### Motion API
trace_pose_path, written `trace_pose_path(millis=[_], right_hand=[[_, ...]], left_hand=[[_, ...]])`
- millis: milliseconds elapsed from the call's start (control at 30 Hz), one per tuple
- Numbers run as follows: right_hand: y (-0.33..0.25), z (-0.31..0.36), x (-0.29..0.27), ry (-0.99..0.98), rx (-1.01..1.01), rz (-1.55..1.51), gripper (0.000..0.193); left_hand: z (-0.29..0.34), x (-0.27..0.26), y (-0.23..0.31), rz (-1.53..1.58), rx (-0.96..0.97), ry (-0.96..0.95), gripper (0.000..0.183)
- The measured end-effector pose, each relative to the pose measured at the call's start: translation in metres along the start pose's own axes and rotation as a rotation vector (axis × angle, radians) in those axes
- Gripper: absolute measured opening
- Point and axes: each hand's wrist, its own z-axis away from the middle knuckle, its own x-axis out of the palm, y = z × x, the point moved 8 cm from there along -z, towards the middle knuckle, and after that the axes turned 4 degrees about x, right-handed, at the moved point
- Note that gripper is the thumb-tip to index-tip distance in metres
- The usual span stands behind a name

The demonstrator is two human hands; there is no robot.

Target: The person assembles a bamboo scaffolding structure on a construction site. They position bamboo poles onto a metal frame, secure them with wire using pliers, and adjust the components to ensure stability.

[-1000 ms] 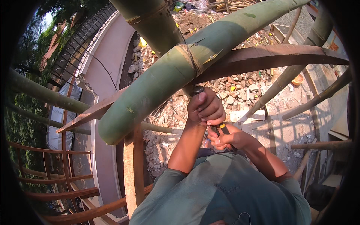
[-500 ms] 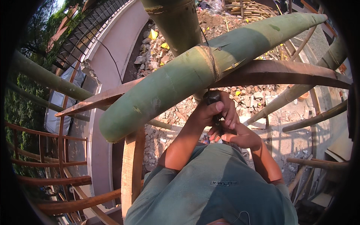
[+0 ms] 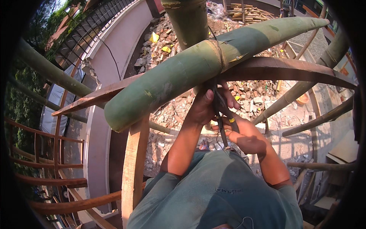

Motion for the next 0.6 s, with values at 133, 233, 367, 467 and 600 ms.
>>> trace_pose_path(millis=[133,233,367,467,600], right_hand=[[0.005,0.004,0.008,-0.039,-0.068,-0.344,0.073],[0.000,0.013,0.002,-0.026,-0.092,-0.344,0.071],[-0.009,0.023,-0.004,-0.028,-0.048,-0.279,0.068],[-0.011,0.024,-0.004,0.008,-0.021,-0.200,0.066],[-0.012,0.025,0.002,0.019,-0.022,-0.190,0.079]], left_hand=[[0.003,0.003,-0.005,-0.056,-0.072,-0.025,0.059],[-0.001,0.011,-0.006,-0.071,-0.084,-0.045,0.067],[-0.009,0.019,-0.005,-0.021,-0.043,-0.067,0.076],[-0.011,0.023,-0.006,0.080,-0.022,-0.109,0.081],[-0.011,0.024,-0.008,0.134,0.004,-0.142,0.082]])
